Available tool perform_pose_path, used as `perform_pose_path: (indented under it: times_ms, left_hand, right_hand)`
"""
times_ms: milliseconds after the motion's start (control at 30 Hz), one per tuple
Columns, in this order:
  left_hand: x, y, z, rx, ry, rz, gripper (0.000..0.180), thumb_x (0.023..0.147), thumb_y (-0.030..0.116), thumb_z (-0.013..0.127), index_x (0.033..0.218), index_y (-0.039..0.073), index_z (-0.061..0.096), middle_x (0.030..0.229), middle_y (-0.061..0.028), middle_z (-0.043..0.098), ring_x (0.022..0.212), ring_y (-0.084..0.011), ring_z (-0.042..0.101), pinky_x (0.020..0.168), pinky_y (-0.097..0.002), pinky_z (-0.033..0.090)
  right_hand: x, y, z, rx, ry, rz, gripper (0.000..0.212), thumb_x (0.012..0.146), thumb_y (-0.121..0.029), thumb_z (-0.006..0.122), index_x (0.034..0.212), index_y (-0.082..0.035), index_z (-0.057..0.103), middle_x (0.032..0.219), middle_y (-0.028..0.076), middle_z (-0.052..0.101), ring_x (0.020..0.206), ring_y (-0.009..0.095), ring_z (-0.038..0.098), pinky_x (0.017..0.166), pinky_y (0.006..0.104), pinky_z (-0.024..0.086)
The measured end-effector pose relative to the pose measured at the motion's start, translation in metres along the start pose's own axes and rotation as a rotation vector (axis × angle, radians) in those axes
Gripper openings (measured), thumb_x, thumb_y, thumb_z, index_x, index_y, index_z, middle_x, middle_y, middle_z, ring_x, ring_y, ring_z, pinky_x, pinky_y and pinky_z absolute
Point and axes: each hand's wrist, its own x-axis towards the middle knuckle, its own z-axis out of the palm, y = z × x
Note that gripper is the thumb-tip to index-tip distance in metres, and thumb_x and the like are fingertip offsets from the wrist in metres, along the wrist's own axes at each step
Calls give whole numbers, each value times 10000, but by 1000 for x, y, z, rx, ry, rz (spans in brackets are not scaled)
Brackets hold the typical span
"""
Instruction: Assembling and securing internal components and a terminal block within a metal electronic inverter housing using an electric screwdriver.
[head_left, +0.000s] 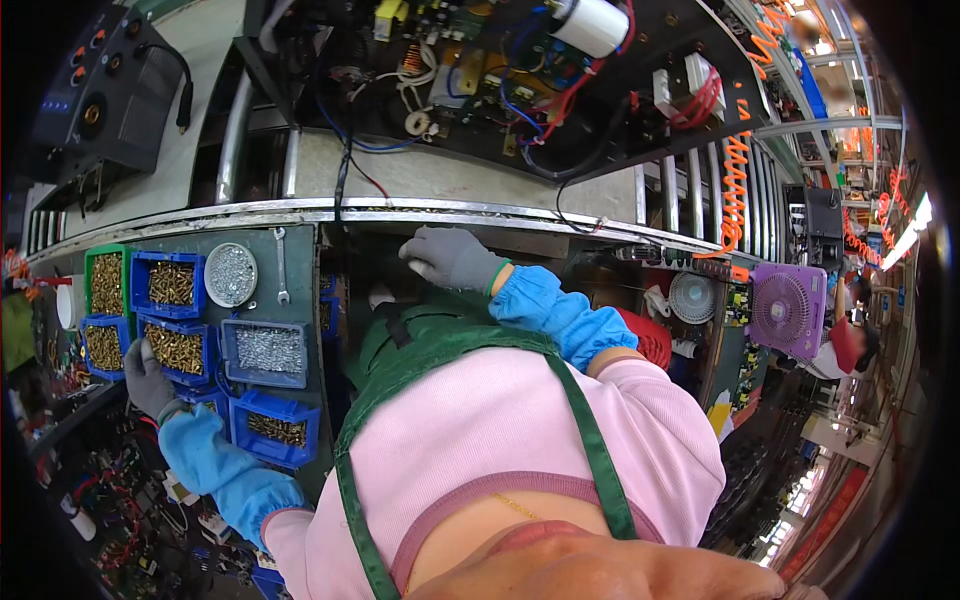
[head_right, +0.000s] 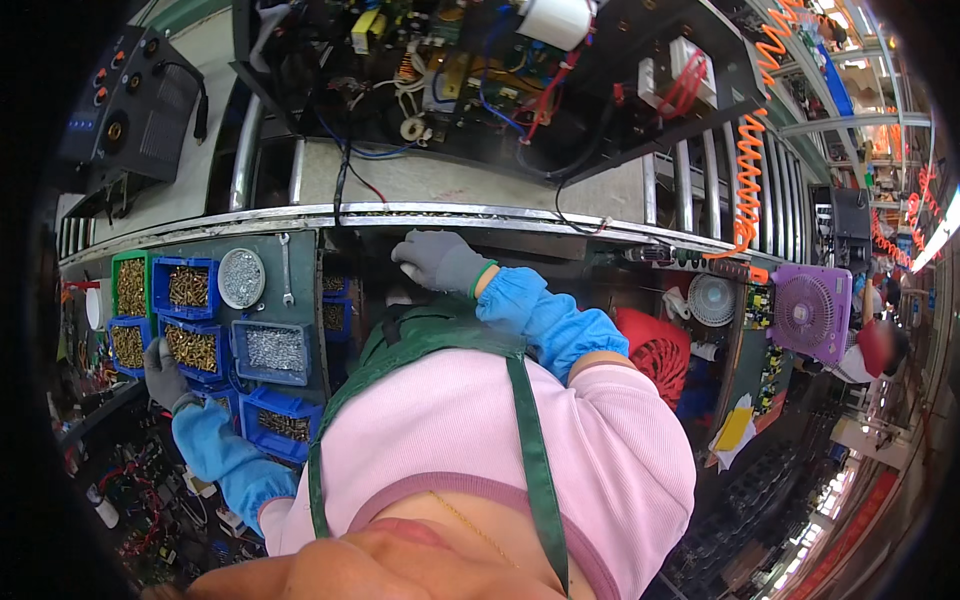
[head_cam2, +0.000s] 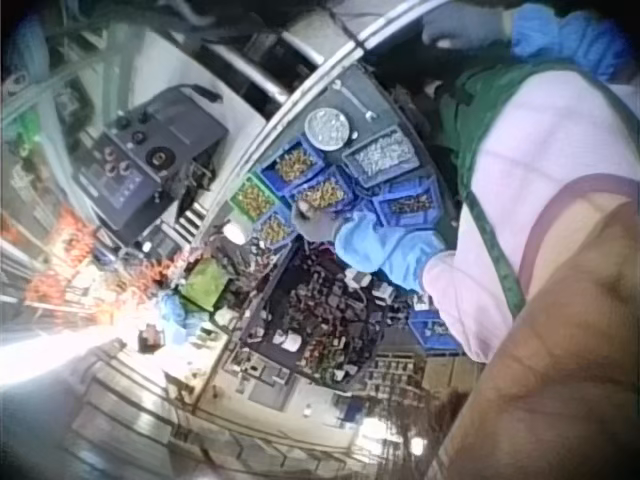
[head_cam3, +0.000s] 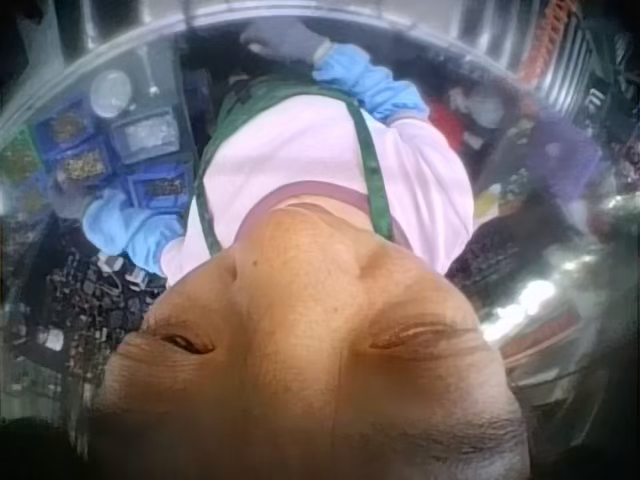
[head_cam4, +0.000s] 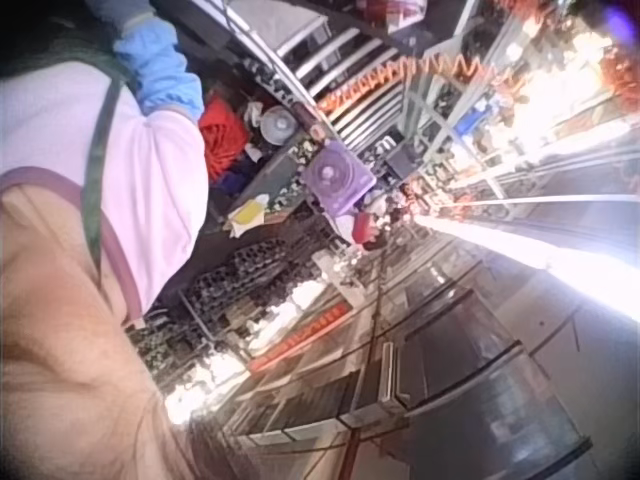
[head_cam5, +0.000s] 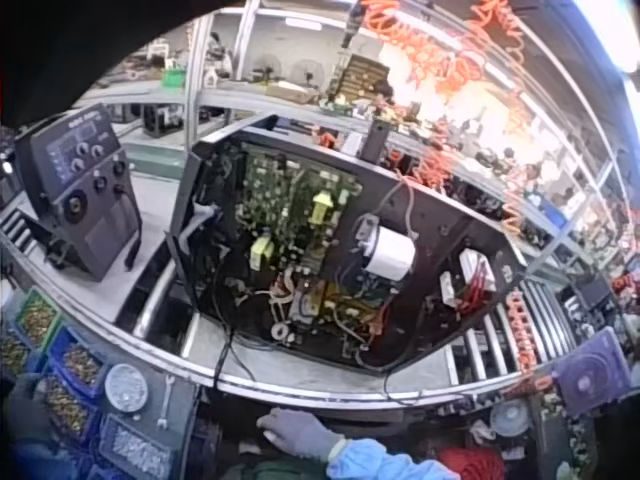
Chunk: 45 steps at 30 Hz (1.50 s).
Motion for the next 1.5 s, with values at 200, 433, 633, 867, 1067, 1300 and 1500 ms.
perform_pose_path:
  times_ms: [200,433,633,867,1067,1300,1500]
  left_hand:
    - [-132,218,22,-740,-425,159,224,846,202,611,1000,41,636,913,-34,618,796,-121,547,683,-257,449]
    - [-291,354,120,-1087,-934,47,456,866,419,595,1021,-9,633,816,-46,624,699,-123,566,604,-262,481]
    - [-343,372,153,-1245,-837,-94,294,878,284,637,937,-5,636,781,-41,615,631,-94,563,529,-214,462]
    - [-334,357,170,-1222,-774,-155,373,902,363,578,929,-6,632,735,-52,611,590,-91,544,513,-234,450]
    - [-299,370,163,-1210,-818,-39,357,928,294,519,1150,20,578,980,-92,630,888,-129,587,748,-261,474]
    - [-321,497,190,-1135,-634,920,432,865,154,522,1286,80,459,1164,-184,539,1053,-364,545,886,-416,466]
    - [-320,564,197,-1046,-717,937,451,945,375,417,1270,66,464,1139,-205,561,1029,-389,550,852,-427,461]
  right_hand:
    - [-34,25,-24,391,293,-139,296,826,-232,604,1102,-125,604,971,122,609,900,298,595,786,391,485]
    - [-96,49,-73,278,495,-380,321,758,-200,701,1026,-52,605,902,138,611,808,313,604,701,384,480]
    - [-123,64,-78,240,512,-439,201,739,-119,702,891,-34,601,765,124,577,695,288,576,606,355,475]
    - [-98,68,-73,235,392,-365,188,795,-183,666,906,-41,612,812,162,590,732,331,576,646,385,460]
    - [-122,72,-101,183,575,-248,168,779,-138,654,908,-47,597,810,140,591,730,321,582,631,386,464]
    - [-191,83,-132,365,1115,71,124,733,33,605,848,-11,589,793,82,613,672,135,567,621,244,453]
    - [-209,92,-139,285,1248,105,165,745,55,622,884,-19,575,849,91,625,708,129,578,643,238,475]
